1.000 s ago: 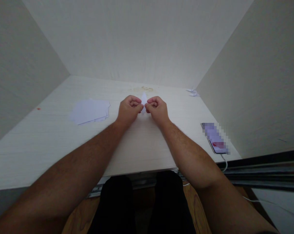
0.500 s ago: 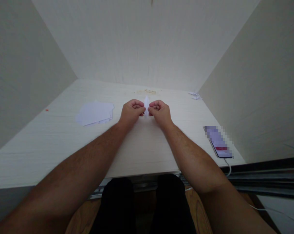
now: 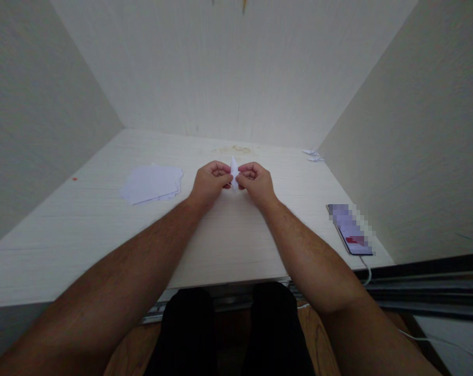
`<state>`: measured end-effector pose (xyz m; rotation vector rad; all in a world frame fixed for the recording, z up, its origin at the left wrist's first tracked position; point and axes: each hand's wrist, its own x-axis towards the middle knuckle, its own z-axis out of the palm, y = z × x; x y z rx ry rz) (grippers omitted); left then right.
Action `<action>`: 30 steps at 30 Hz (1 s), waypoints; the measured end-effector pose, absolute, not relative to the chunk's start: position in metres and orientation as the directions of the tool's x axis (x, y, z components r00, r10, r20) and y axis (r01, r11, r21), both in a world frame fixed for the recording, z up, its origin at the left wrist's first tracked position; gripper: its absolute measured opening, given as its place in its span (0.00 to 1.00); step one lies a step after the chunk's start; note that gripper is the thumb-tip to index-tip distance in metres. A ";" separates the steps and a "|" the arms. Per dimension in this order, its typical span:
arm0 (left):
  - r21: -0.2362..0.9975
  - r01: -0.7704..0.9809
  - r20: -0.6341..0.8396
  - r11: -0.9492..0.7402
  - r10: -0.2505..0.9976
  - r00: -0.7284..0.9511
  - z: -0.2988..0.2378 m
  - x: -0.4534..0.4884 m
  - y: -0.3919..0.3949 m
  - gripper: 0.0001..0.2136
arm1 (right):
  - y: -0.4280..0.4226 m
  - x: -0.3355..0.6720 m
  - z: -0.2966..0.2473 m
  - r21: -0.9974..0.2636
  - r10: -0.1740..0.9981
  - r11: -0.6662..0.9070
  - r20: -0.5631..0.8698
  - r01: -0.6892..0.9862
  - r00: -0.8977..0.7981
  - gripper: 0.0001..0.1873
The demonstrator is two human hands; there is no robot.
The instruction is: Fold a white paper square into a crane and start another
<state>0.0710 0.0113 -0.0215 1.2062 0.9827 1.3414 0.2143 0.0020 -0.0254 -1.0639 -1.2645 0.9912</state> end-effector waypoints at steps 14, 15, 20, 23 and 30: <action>0.980 -0.132 0.166 -0.151 0.980 0.113 -0.023 0.068 0.012 0.11 | 0.002 0.215 -0.025 -0.981 0.980 0.196 0.196 -0.004 0.018 0.10; 0.979 -0.132 0.169 -0.154 0.979 0.113 -0.024 0.068 0.012 0.11 | 0.001 0.215 -0.025 -0.981 0.981 0.192 0.192 -0.001 0.017 0.10; 0.980 -0.123 0.168 -0.155 0.980 0.107 -0.024 0.068 0.013 0.10 | 0.000 0.214 -0.023 -0.982 0.983 0.186 0.186 0.015 0.009 0.09; 0.978 -0.138 0.171 -0.157 0.980 0.100 -0.024 0.069 0.012 0.10 | 0.000 0.214 -0.023 -0.982 0.982 0.188 0.188 0.010 0.011 0.09; 0.978 -0.167 0.145 -0.126 0.983 0.111 -0.020 0.071 0.010 0.10 | 0.000 0.215 -0.022 -0.984 0.984 0.180 0.180 0.011 0.008 0.08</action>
